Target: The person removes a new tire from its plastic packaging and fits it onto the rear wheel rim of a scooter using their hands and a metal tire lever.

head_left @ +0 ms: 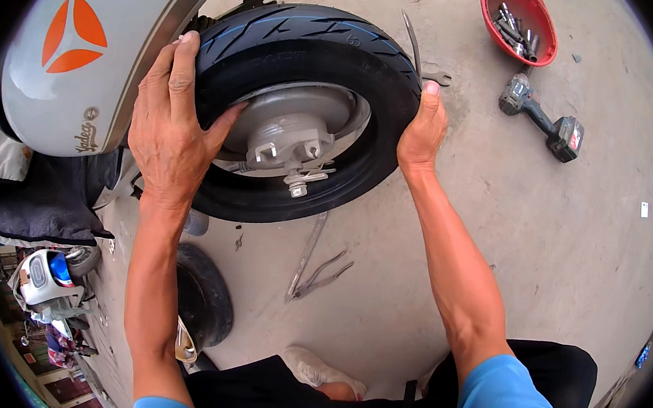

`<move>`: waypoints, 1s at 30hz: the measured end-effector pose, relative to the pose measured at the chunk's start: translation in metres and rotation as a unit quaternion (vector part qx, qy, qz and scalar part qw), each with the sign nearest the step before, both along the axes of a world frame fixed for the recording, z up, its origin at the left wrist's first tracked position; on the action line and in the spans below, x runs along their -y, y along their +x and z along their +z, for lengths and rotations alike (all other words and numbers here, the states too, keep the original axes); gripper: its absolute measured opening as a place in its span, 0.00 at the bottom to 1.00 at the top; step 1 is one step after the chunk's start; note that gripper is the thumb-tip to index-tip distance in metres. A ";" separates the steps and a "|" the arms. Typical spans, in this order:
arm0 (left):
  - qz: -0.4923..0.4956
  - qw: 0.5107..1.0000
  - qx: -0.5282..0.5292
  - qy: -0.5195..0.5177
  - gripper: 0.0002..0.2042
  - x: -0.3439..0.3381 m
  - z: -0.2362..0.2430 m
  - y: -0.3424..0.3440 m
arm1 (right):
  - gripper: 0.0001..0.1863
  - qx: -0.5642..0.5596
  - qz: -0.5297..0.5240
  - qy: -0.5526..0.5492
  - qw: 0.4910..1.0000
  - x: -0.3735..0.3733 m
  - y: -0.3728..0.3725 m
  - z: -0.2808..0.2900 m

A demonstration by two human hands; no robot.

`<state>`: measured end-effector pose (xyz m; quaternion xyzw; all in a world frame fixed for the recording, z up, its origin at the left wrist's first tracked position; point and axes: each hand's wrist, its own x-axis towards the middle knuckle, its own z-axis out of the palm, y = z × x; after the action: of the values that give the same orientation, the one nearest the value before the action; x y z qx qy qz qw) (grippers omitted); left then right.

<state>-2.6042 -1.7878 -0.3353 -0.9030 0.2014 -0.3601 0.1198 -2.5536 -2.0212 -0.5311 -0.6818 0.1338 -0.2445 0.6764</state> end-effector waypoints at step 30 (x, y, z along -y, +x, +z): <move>-0.004 0.998 0.010 0.061 0.45 0.009 -0.001 -0.004 | 0.46 0.078 -0.056 0.029 0.995 0.061 -0.029 0.053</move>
<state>-2.6082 -1.7965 -0.3361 -0.8893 0.2257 -0.3571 0.1751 -2.5828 -2.0823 -0.4777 -0.6320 0.1259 -0.3302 0.6897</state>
